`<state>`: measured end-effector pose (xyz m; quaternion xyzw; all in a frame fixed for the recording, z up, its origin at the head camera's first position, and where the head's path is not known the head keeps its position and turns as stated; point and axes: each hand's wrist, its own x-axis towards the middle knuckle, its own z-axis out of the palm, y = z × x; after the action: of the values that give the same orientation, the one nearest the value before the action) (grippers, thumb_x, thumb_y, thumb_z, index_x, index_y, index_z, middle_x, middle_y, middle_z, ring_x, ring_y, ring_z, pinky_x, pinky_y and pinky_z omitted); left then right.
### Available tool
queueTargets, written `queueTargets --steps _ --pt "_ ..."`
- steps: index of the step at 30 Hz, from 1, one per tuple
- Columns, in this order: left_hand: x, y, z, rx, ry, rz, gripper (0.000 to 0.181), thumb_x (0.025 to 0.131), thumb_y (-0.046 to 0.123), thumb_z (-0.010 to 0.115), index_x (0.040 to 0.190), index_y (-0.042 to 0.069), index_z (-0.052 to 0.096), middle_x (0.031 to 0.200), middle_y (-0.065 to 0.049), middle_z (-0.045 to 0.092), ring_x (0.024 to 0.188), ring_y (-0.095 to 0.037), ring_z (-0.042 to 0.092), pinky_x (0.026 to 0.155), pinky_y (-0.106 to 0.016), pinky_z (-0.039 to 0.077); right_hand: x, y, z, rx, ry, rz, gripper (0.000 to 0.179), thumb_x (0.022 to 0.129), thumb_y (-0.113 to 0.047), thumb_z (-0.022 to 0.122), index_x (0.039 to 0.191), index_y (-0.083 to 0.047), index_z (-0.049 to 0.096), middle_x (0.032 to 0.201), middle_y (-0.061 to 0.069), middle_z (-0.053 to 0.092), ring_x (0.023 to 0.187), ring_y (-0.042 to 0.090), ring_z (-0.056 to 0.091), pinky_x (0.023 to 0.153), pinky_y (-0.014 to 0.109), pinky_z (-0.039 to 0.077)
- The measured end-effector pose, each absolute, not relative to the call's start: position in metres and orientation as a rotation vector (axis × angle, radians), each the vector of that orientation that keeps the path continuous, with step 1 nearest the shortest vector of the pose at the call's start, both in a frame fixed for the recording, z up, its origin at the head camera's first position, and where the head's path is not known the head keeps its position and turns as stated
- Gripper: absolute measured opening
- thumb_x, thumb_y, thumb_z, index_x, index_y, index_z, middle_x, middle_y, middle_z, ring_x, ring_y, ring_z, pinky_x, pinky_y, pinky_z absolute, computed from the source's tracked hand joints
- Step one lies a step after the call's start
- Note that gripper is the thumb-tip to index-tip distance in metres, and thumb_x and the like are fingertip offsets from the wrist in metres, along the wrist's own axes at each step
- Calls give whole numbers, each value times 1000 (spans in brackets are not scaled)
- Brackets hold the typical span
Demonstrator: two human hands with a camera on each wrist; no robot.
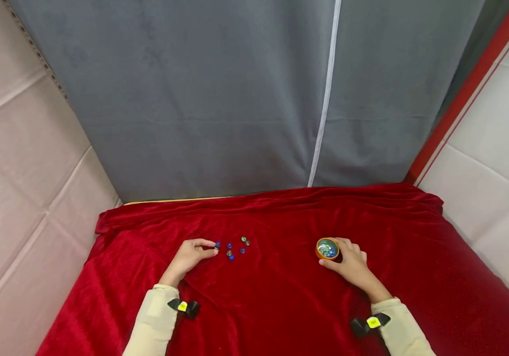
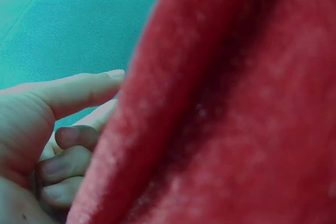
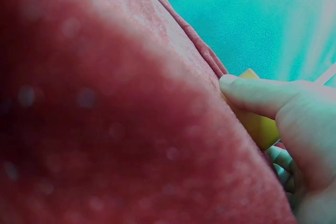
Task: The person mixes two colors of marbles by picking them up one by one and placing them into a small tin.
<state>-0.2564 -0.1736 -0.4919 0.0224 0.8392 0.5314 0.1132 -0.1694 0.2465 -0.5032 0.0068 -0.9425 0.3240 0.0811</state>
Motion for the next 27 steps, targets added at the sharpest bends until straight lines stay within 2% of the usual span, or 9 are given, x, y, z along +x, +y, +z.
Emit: queueTargets --steps 19,27 --pt "-253 -167 -496 47 2547 1528 26 77 14 77 99 1 74 48 7 36 48 -7 29 48 -22 29 -166 248 -506 38 -2817 961 67 78 -38 77 131 -4 53 130 21 49 114 38 40 80 44 24" --pt "-251 -165 -495 45 2596 1503 25 77 13 77 98 1 74 49 5 35 50 -10 29 47 -23 27 -166 248 -506 43 -2820 964 67 78 -38 76 131 -3 53 130 21 49 113 38 40 80 44 24"
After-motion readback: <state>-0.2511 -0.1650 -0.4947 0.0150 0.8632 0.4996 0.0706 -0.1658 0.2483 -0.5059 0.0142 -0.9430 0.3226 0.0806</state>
